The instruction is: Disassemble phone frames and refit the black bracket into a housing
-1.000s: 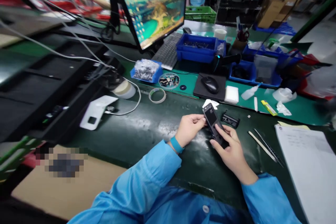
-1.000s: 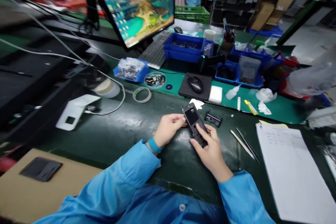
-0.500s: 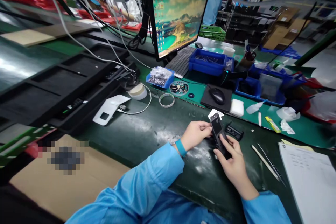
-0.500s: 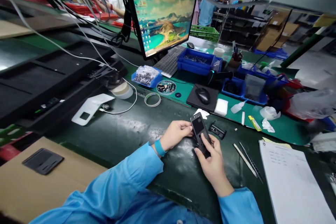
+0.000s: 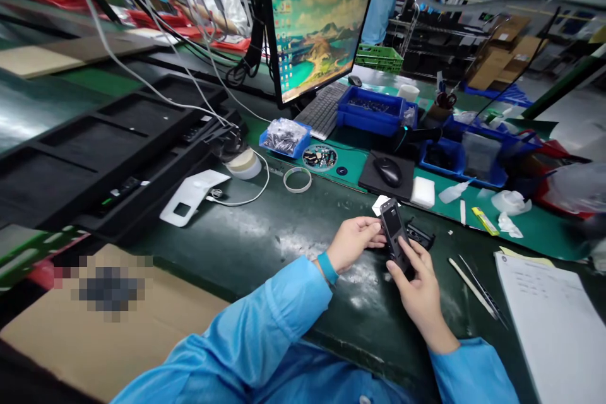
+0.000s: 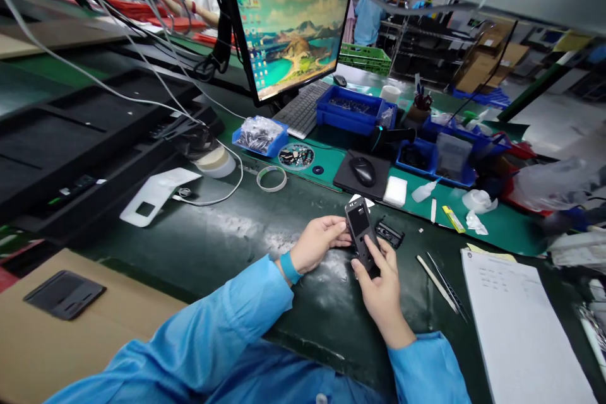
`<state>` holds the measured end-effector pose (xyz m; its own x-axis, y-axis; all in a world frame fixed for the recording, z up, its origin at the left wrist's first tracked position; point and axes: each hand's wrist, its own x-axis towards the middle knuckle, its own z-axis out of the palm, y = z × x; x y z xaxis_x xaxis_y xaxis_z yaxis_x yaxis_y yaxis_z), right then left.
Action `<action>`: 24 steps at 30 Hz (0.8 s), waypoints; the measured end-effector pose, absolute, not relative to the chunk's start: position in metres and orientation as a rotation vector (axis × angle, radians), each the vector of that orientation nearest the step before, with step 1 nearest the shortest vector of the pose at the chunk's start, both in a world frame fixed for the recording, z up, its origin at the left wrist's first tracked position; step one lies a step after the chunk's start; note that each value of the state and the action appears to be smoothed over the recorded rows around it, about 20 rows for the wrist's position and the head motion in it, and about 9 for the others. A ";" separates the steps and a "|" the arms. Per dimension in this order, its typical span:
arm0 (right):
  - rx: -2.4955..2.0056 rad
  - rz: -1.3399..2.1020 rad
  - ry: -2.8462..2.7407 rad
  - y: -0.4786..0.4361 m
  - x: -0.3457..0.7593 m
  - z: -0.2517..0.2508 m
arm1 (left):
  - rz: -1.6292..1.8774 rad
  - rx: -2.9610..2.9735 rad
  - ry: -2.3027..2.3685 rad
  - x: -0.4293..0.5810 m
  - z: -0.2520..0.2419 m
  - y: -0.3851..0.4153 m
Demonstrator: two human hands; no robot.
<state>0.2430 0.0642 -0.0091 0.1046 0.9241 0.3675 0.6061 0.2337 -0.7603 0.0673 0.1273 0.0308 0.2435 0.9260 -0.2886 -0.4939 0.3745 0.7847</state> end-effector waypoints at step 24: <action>-1.471 0.456 -1.633 0.065 0.243 -0.009 | 1.038 0.742 0.928 0.072 0.033 0.126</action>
